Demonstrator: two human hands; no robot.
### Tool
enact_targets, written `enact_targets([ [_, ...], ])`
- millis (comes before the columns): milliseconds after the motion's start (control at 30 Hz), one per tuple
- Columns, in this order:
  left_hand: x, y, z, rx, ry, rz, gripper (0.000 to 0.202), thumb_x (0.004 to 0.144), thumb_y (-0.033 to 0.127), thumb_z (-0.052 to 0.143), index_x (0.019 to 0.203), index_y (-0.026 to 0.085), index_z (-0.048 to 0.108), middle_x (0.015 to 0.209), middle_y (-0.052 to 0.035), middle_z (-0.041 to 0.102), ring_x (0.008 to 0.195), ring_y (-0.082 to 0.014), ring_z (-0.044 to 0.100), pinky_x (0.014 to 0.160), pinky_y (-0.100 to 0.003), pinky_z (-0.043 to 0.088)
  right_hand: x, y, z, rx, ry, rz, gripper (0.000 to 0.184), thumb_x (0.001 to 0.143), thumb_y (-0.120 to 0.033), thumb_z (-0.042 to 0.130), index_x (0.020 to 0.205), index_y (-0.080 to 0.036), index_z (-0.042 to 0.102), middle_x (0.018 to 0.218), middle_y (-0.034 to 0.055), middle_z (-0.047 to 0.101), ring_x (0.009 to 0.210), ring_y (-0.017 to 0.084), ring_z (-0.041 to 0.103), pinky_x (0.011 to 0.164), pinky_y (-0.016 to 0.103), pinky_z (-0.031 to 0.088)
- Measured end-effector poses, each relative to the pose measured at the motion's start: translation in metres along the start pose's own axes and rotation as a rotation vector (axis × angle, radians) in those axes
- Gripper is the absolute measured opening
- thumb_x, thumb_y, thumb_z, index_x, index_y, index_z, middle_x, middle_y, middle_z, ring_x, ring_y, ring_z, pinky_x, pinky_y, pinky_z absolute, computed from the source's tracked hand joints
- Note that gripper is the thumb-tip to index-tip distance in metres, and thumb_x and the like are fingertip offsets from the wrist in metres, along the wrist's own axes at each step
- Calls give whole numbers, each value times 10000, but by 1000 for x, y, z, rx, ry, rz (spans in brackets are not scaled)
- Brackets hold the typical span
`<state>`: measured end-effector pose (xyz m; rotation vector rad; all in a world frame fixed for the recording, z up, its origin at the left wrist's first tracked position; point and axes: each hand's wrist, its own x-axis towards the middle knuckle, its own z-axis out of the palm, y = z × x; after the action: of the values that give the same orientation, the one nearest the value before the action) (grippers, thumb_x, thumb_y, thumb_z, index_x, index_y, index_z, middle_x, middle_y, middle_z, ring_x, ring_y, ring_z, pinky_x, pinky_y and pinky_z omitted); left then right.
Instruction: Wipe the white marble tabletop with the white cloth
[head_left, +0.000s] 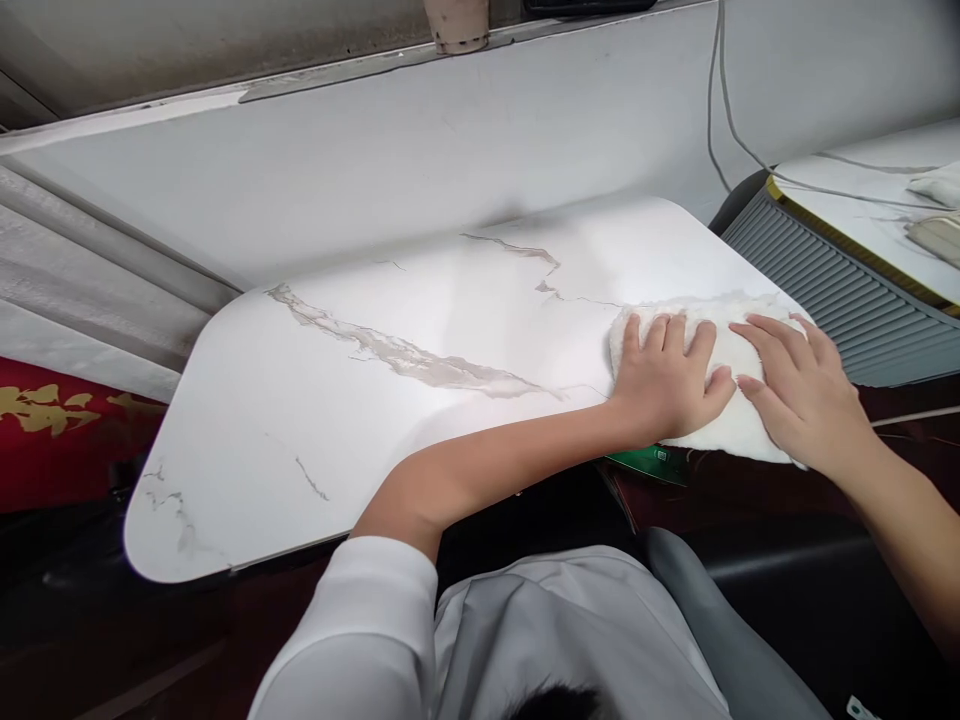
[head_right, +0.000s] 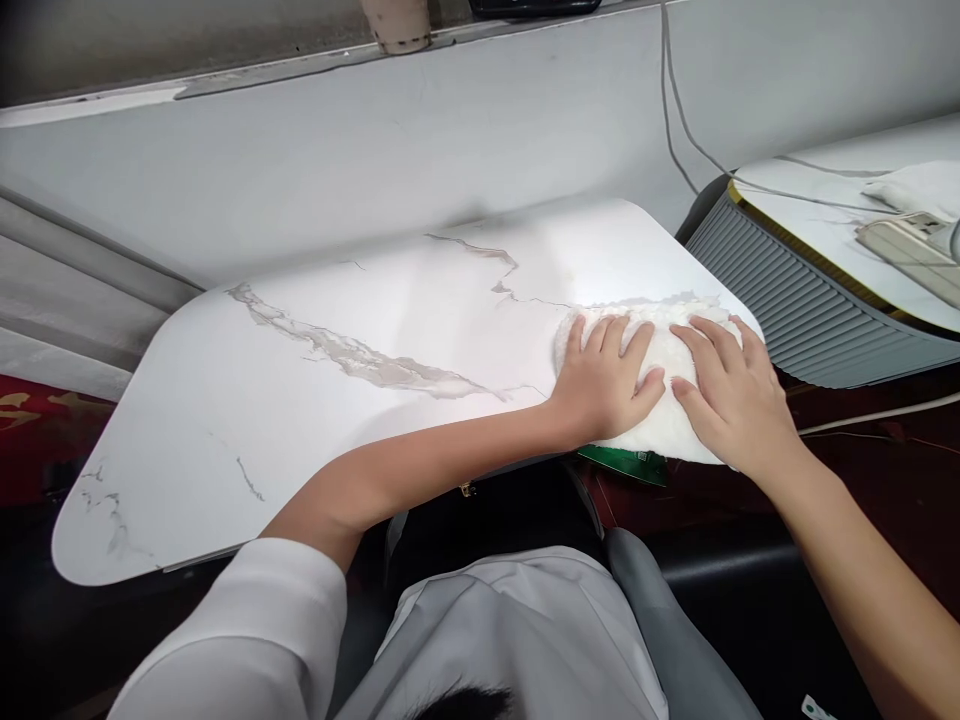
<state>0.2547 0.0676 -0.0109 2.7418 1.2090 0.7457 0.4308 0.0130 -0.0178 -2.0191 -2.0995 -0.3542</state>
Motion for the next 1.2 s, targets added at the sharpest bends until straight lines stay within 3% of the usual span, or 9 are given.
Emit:
enact_targets([
  [267, 1, -12, -7, -28, -63, -44, 496, 1004, 371, 374, 1421, 125, 481, 1482, -142, 503, 1402, -278, 409, 1214, -544, 212, 23, -19, -7, 28, -62, 56, 581, 928, -471, 262, 1408, -228, 483, 1493, 30, 457, 1389, 378, 371, 1129, 570, 403],
  [600, 30, -36, -7, -53, -163, -111, 485, 997, 360, 363, 1443, 193, 452, 1515, -94, 469, 1458, -267, 337, 1243, -516, 166, 66, -20, 0, 81, -138, 81, 585, 908, -460, 308, 1430, -242, 455, 1513, 32, 431, 1406, 369, 329, 1130, 584, 374],
  [800, 75, -80, 4, -68, -189, -203, 498, 1007, 351, 314, 1479, 223, 408, 1550, -55, 423, 1498, -227, 273, 1264, -475, 113, 130, -27, 16, 171, -175, 67, 533, 955, -402, 342, 1455, -240, 428, 1526, 51, 409, 1407, 356, 290, 1140, 569, 319],
  [1067, 123, -145, 3, -101, -163, -290, 493, 1019, 369, 295, 1471, 197, 390, 1585, -50, 387, 1480, -191, 276, 1259, -457, 84, 215, -42, 40, 277, -133, 30, 484, 980, -327, 399, 1441, -206, 481, 1489, 81, 449, 1388, 331, 324, 1141, 531, 306],
  [1200, 143, -172, 11, -141, -179, -347, 494, 1024, 415, 251, 1487, 259, 322, 1576, 41, 394, 1483, -199, 200, 1262, -434, -3, 246, -47, 50, 283, -120, 13, 454, 1005, -354, 394, 1420, -201, 499, 1462, 68, 477, 1345, 333, 370, 1111, 525, 344],
])
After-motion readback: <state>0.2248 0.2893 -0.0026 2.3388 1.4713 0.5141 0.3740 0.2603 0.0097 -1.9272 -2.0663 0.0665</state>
